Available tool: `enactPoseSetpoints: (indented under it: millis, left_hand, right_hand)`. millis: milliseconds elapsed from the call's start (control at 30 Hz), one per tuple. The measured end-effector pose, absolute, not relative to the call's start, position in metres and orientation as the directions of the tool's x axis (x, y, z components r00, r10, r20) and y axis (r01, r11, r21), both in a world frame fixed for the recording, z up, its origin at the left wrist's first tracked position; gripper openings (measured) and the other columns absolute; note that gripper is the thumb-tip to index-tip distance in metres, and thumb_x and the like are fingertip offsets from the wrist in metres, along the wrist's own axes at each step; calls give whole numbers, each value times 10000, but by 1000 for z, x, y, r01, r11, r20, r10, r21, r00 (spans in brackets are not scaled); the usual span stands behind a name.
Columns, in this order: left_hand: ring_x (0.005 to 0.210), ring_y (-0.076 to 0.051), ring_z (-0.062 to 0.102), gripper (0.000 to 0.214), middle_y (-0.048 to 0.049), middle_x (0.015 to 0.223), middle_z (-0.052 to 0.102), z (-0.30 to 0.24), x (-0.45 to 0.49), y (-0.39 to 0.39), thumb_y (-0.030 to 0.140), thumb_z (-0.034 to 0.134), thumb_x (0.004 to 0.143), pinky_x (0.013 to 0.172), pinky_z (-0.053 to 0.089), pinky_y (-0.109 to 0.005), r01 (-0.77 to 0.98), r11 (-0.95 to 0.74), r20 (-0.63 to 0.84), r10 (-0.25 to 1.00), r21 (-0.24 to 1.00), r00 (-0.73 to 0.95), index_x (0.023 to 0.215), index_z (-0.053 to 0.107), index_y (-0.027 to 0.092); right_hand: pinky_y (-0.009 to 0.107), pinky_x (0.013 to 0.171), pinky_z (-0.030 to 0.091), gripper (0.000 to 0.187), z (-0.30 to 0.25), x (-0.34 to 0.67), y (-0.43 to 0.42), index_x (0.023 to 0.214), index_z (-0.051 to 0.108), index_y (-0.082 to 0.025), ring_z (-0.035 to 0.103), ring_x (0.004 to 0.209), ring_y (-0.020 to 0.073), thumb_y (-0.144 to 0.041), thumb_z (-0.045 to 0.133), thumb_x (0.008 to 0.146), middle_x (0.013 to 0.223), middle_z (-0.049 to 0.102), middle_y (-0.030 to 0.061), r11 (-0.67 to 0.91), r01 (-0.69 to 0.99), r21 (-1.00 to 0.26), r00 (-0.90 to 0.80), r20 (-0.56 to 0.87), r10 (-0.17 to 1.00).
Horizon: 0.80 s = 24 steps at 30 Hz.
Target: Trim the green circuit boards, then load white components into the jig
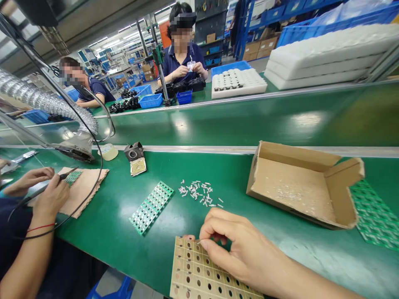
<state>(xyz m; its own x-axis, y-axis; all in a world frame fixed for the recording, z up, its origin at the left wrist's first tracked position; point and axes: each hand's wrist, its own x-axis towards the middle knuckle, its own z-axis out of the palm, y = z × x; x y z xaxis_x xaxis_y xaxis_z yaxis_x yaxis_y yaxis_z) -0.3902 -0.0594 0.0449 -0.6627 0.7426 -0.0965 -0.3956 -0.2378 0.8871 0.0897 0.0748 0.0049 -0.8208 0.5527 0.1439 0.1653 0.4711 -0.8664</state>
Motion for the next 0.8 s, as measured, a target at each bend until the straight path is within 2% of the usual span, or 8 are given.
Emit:
enactPoseSetpoints:
  millis: [100, 267, 300, 400, 467, 533, 600, 800]
  left_hand:
    - [592, 5, 651, 439, 112, 603, 572, 38, -394, -63, 99, 241, 1004, 632, 514, -98, -356, -124, -133, 776, 926, -616, 710, 558, 176]
    - [565, -48, 662, 334, 123, 486, 486, 42, -389, -66, 261, 591, 923, 567, 569, -128, -278, 24, -179, 816, 960, -549, 597, 519, 258]
    - [586, -51, 673, 358, 117, 483, 479, 43, -387, -66, 293, 577, 932, 592, 581, -141, -263, 53, -192, 822, 963, -536, 581, 516, 259]
    - [674, -72, 701, 486, 91, 533, 510, 45, -380, -64, 365, 332, 1003, 674, 587, -227, -220, 140, -235, 834, 965, -500, 579, 520, 221]
    - [758, -127, 711, 455, 54, 632, 601, 45, -374, -61, 405, 372, 1007, 698, 614, -306, -194, 211, -279, 837, 958, -471, 666, 589, 194]
    - [849, -190, 700, 268, -14, 812, 687, 47, -364, -58, 435, 559, 952, 701, 626, -361, -174, 279, -328, 835, 944, -441, 873, 658, 199]
    - [915, -220, 674, 271, -63, 988, 693, 50, -352, -54, 435, 647, 904, 713, 612, -378, -166, 320, -360, 834, 933, -418, 1070, 646, 220]
    - [955, -228, 656, 300, -59, 1051, 669, 68, -318, -35, 445, 574, 945, 754, 592, -388, -197, 337, -388, 850, 920, -357, 1151, 625, 233]
  right_hand:
    - [240, 608, 402, 166, 8, 89, 73, 742, 601, -187, 542, 675, 125, -143, 507, 871, 752, 589, 7, 502, 153, -851, -818, 176, 548]
    - [230, 608, 392, 180, 5, 87, 72, 740, 594, -178, 538, 675, 118, -141, 491, 884, 740, 578, 7, 535, 145, -833, -805, 215, 553]
    - [230, 607, 390, 179, 5, 87, 72, 741, 593, -177, 536, 674, 117, -142, 490, 884, 739, 577, 6, 540, 143, -830, -803, 222, 554]
    - [231, 607, 388, 176, 4, 88, 72, 739, 590, -176, 535, 673, 116, -144, 493, 883, 736, 577, 4, 555, 137, -821, -799, 239, 551]
    - [231, 602, 386, 171, 3, 88, 72, 740, 590, -176, 532, 668, 115, -152, 500, 883, 730, 576, 2, 561, 127, -818, -797, 253, 549]
    - [229, 598, 388, 172, 2, 88, 72, 743, 595, -176, 532, 663, 112, -156, 502, 887, 726, 578, 0, 564, 112, -818, -794, 267, 546]
    - [229, 594, 391, 181, 0, 88, 71, 747, 599, -175, 531, 660, 112, -158, 497, 895, 724, 579, 1, 578, 98, -810, -786, 293, 544]
    - [246, 596, 404, 204, -3, 89, 69, 764, 599, -172, 521, 663, 124, -145, 465, 915, 721, 579, 8, 638, 74, -767, -777, 357, 519]
